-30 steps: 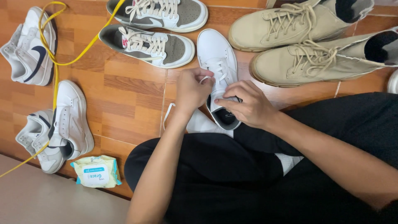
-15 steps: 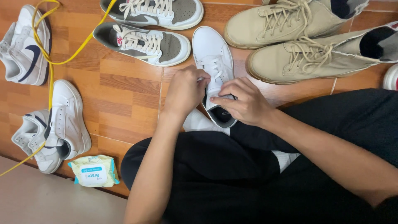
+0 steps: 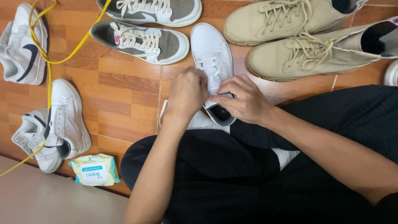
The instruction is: Threading shoelaces through the eyelets of a white sneaker while sitting on the floor.
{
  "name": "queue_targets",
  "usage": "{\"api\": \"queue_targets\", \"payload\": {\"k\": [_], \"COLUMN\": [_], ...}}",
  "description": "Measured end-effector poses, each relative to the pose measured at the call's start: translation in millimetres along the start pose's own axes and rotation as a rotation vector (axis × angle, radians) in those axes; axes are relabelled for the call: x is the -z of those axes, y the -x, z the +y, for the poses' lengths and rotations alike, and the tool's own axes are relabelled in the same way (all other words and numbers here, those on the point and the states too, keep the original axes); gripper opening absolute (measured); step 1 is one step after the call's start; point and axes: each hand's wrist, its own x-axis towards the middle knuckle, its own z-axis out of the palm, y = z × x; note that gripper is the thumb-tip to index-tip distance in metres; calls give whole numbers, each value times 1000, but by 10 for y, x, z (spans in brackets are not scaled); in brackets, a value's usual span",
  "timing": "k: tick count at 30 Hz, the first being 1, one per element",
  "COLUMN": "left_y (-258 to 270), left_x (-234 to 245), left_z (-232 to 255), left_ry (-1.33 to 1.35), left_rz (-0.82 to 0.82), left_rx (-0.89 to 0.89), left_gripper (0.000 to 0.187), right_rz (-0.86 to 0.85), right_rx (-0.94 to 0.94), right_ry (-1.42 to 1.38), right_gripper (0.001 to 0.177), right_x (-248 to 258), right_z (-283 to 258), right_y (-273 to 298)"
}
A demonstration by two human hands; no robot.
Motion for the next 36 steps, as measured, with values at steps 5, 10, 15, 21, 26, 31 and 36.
{"api": "queue_targets", "payload": {"k": [5, 10, 15, 21, 26, 31, 36], "left_y": [27, 1, -49, -75, -80, -105, -130], "left_x": [-142, -149, -146, -16, 130, 39, -39], "left_z": [-10, -22, -94, -170, -283, -380, -321], "left_ry": [20, 63, 202, 444, 623, 653, 636], "left_rz": [102, 116, 85, 12, -124, -143, -161], "left_rx": [59, 58, 132, 285, 278, 312, 332], "left_gripper": [8, 8, 10, 20, 38, 39, 40], "right_rz": [-12, 3, 10, 8, -1, -27, -28], "right_rx": [-3, -5, -6, 0, -3, -18, -21], "right_ry": [-8, -8, -16, 8, -15, -27, -39], "right_gripper": [13, 14, 15, 16, 14, 13, 11], "right_x": [6, 20, -10, -5, -7, -8, -8], "right_z": [4, 5, 13, 14, 26, 29, 25], "right_y": [-1, -16, 9, -3, 20, 33, 28]}}
